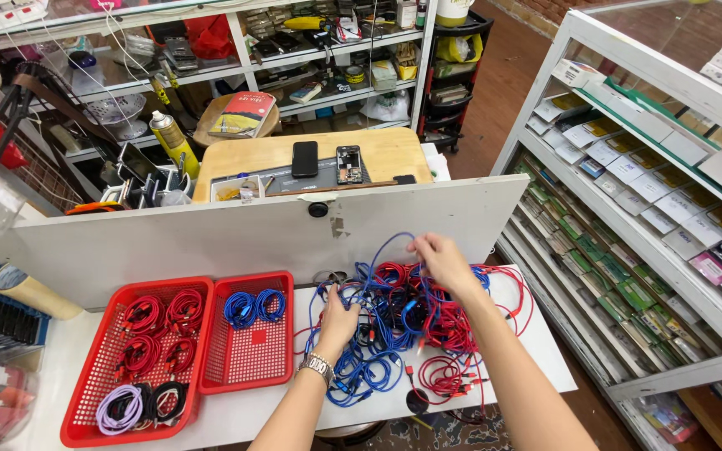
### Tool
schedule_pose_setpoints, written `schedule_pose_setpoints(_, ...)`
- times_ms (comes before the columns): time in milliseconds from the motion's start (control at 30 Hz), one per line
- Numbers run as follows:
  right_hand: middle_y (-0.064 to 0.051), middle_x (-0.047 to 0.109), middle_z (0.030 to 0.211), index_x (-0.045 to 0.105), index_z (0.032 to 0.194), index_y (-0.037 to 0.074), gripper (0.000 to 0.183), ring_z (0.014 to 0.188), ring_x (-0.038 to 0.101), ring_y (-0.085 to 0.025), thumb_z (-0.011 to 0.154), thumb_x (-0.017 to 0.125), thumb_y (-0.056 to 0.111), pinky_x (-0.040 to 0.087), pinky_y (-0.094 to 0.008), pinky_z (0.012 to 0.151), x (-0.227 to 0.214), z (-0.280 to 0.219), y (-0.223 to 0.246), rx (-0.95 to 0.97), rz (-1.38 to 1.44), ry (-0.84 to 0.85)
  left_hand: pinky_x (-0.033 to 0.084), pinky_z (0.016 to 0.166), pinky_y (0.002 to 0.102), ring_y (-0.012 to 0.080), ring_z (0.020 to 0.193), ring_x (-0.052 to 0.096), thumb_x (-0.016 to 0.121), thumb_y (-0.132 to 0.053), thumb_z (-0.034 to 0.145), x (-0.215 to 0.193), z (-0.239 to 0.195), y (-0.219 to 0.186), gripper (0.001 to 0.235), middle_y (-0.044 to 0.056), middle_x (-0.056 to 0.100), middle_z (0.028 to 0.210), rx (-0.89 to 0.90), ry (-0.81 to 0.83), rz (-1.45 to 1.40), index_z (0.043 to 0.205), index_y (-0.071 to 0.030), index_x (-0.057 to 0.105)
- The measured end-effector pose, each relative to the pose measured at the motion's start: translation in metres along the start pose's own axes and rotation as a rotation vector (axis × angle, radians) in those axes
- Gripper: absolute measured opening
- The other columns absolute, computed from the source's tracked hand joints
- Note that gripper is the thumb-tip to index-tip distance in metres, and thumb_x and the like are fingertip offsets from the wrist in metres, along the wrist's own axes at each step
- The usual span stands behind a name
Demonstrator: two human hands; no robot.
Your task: The person untangles a pile of red, blue, and black cables on a counter, coils each cable by hand, and places them into red plastic baskets. The person handles the cables one at a time, separating colors and organizing them into the baskets.
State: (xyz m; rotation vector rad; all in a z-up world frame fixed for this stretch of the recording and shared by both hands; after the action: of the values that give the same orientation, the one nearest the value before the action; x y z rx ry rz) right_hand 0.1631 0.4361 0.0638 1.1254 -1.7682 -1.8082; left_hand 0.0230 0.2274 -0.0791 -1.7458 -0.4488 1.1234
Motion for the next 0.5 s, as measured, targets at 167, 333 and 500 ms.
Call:
schedule_pose_setpoints(167, 0.004, 0.046, 0.072, 0.067, 0.1, 0.001, 0.032, 0.065, 0.05, -0.007, 0.106, 0.048, 0.026, 0.059, -0.03, 0.065, -0.032, -0.014, 0.099, -0.091, 0.209, 0.01, 0.046, 0.102, 0.045, 0.0364, 0.125, 0.055, 0.072, -0.019, 0.082, -0.002, -0.04, -0.083, 0.063, 0.023, 0.057, 0.136, 0.331, -0.135, 0.022, 0.139, -0.001, 0.051)
schedule_pose_setpoints(333, 0.005, 0.047, 0.076, 0.064, 0.111, 0.001, 0.029, 0.068, 0.049, -0.006, 0.108, 0.048, 0.026, 0.056, -0.031, 0.073, -0.027, -0.026, 0.159, -0.215, 0.475, 0.063, 0.054, 0.089, 0.034, 0.0194, 0.11, 0.061, 0.07, -0.027, 0.092, 0.054, -0.069, -0.161, 0.039, 0.01, 0.062, 0.123, 0.449, 0.538, -0.237, 0.124, -0.006, 0.067)
schedule_pose_setpoints(500, 0.003, 0.056, 0.082, 0.059, 0.121, 0.004, 0.023, 0.071, 0.053, -0.007, 0.105, 0.052, 0.02, 0.058, -0.034, 0.084, -0.063, -0.025, 0.16, -0.337, 0.666, -0.014, 0.051, 0.084, 0.042, 0.0251, 0.085, 0.063, 0.054, -0.038, 0.105, 0.034, -0.044, -0.16, 0.034, 0.011, 0.069, 0.091, 0.298, 0.524, -0.042, 0.107, -0.015, 0.079)
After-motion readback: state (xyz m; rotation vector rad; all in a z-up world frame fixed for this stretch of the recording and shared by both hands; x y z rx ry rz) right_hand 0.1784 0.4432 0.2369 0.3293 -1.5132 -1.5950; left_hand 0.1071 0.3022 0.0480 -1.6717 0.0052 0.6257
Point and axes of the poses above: each hand's wrist, its own z-axis towards the middle knuckle, its own x-axis out of the palm, y = z × x, the point moved 9 cm from there along z, towards the middle knuckle
